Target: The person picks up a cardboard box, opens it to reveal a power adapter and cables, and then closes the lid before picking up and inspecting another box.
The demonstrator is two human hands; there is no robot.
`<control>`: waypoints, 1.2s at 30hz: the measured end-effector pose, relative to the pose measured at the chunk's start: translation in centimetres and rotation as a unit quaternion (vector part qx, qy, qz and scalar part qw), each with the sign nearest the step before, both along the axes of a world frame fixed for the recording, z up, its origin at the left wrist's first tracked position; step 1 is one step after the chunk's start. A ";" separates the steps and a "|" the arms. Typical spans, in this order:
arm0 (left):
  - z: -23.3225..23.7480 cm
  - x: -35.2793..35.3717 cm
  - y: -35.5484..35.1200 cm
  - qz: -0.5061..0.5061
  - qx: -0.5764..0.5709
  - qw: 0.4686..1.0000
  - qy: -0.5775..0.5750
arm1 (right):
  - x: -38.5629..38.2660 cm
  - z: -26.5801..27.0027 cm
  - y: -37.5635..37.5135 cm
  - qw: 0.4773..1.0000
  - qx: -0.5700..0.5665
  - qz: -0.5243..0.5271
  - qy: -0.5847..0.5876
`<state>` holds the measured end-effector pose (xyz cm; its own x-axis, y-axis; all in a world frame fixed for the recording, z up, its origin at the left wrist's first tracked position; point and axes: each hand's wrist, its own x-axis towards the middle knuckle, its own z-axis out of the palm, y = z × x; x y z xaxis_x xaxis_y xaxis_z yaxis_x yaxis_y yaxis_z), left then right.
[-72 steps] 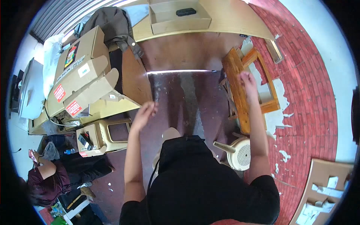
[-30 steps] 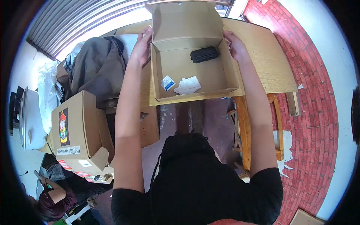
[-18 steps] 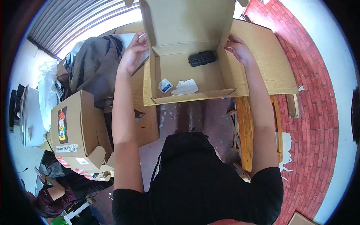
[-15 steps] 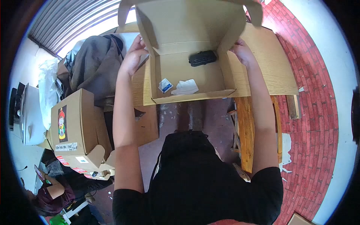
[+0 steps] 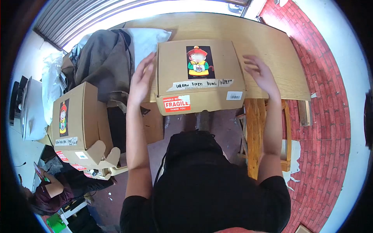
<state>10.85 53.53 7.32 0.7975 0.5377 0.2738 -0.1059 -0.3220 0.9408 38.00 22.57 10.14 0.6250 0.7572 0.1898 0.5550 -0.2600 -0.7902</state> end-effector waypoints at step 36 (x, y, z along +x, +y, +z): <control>-3.1 -6.0 -15.3 0.149 0.008 0.985 0.087 | -12.5 -2.8 -3.9 0.973 -0.005 -0.177 -0.151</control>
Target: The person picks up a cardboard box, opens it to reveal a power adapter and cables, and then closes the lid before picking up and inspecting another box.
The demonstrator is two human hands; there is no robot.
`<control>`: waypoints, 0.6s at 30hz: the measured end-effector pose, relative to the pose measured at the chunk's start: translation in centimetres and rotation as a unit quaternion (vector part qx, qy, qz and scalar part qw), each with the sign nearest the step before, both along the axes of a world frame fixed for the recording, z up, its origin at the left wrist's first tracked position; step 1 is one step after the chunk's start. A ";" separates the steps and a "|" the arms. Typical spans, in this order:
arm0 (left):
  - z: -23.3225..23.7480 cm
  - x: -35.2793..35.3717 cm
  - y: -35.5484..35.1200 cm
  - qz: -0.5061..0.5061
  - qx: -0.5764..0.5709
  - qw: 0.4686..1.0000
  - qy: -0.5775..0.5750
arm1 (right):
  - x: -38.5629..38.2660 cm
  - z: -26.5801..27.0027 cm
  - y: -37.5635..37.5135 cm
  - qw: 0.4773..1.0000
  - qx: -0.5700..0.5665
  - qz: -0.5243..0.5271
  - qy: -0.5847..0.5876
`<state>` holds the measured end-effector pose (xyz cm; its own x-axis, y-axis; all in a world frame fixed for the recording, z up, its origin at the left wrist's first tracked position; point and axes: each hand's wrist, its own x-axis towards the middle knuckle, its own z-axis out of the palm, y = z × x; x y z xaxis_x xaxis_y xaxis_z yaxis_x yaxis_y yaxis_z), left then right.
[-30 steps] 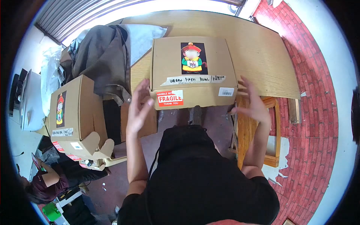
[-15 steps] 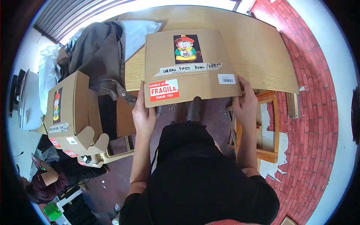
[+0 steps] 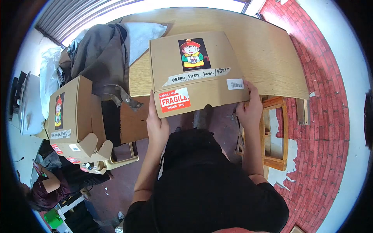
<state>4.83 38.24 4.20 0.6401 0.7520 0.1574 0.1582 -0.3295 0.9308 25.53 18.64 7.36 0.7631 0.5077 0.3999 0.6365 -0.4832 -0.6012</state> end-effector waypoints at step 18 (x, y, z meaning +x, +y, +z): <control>-4.5 2.5 3.1 0.094 0.301 0.948 0.041 | 6.5 -2.8 2.3 0.982 0.032 0.137 -0.126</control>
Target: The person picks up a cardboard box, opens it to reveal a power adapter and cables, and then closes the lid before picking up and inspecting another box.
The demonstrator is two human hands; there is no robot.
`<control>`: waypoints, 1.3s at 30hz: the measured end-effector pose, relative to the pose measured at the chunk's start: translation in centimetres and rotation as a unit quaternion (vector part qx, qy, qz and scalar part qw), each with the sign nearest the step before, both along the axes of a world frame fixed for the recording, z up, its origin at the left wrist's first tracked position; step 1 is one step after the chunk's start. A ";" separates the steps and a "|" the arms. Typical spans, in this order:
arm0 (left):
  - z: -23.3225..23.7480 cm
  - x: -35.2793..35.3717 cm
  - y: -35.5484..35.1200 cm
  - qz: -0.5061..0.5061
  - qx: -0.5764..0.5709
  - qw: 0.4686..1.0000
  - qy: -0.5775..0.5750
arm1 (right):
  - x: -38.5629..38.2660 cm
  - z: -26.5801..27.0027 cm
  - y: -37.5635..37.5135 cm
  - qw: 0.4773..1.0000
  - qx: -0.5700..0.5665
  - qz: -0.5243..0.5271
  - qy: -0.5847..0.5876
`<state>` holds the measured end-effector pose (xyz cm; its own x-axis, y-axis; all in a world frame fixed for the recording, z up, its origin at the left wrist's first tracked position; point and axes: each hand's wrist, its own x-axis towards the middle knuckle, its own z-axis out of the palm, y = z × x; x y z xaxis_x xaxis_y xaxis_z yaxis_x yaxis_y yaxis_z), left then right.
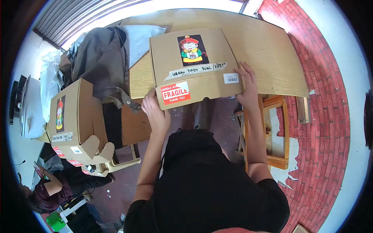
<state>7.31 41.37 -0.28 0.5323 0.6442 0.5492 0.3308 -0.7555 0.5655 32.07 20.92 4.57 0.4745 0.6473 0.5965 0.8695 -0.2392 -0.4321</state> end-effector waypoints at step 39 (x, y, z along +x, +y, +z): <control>4.0 -3.3 4.6 -0.148 -0.077 0.980 0.107 | -0.5 2.5 -2.3 0.968 -0.134 0.049 0.204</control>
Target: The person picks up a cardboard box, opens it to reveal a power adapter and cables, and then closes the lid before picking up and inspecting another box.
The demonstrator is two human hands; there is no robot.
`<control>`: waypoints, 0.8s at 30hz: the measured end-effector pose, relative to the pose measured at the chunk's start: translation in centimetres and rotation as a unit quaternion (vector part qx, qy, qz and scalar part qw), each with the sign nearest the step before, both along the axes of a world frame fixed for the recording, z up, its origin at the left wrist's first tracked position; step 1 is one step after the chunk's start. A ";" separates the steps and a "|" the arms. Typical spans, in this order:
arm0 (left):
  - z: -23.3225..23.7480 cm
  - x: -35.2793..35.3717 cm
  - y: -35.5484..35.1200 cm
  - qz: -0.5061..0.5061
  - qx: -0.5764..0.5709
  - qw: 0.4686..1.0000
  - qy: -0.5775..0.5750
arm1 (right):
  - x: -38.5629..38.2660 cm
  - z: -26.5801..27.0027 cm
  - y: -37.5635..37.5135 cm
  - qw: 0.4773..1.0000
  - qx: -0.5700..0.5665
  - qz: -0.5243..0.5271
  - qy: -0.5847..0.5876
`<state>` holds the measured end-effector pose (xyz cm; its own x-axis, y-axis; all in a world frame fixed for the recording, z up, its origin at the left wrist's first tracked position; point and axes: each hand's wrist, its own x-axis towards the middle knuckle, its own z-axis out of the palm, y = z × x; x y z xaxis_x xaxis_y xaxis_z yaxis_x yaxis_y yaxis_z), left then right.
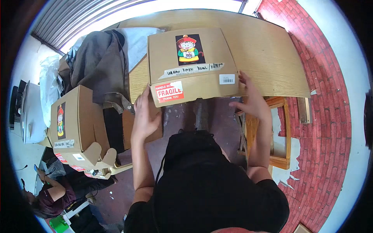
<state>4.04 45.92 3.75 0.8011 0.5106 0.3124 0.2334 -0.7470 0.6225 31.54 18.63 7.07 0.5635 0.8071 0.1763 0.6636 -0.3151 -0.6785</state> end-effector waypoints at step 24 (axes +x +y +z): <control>3.2 3.6 2.1 -0.100 -0.108 0.989 -0.022 | 3.8 1.7 4.1 0.994 -0.004 0.098 0.037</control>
